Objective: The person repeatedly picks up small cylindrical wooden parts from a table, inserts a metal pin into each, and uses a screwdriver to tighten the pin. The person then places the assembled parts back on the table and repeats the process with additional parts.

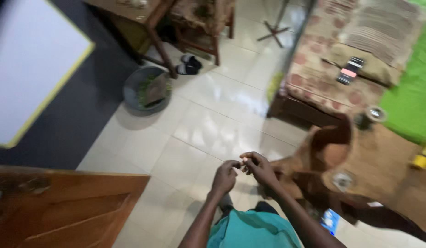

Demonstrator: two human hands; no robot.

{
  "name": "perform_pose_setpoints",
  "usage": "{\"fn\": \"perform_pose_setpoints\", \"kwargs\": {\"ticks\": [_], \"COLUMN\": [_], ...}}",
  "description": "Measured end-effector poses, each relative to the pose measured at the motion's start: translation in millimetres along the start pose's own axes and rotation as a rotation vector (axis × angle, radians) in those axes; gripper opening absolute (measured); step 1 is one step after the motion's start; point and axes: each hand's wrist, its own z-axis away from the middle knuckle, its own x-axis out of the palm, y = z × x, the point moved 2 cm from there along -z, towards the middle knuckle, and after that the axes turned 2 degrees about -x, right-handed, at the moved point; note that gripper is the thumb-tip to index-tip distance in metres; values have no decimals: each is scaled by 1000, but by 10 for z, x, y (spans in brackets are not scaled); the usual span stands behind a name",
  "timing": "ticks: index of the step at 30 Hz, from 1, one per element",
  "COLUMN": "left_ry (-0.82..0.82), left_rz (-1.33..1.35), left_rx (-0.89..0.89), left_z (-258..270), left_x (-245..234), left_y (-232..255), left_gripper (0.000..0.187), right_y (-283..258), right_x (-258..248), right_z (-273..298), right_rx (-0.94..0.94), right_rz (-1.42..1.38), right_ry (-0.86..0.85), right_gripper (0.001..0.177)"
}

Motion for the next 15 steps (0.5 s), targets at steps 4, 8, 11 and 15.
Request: {"fn": "perform_pose_setpoints", "kwargs": {"ticks": [4, 8, 11, 15], "left_ry": [35, 56, 66, 113], "left_rz": [-22, 10, -26, 32], "left_rx": [-62, -94, -125, -67], "left_z": [-177, -460, -792, -1337], "left_x": [-249, -491, -702, -923], "left_y": [-162, -137, -207, -405], "left_gripper": [28, 30, 27, 23], "right_y": [374, 513, 596, 613], "right_x": [193, 182, 162, 138], "right_z": [-516, -973, -1436, -2101], "right_rx": [111, 312, 296, 282], "right_rz": [38, -35, -113, -93], "right_ry": [-15, 12, 14, -23], "right_gripper": [30, 28, 28, 27]}}
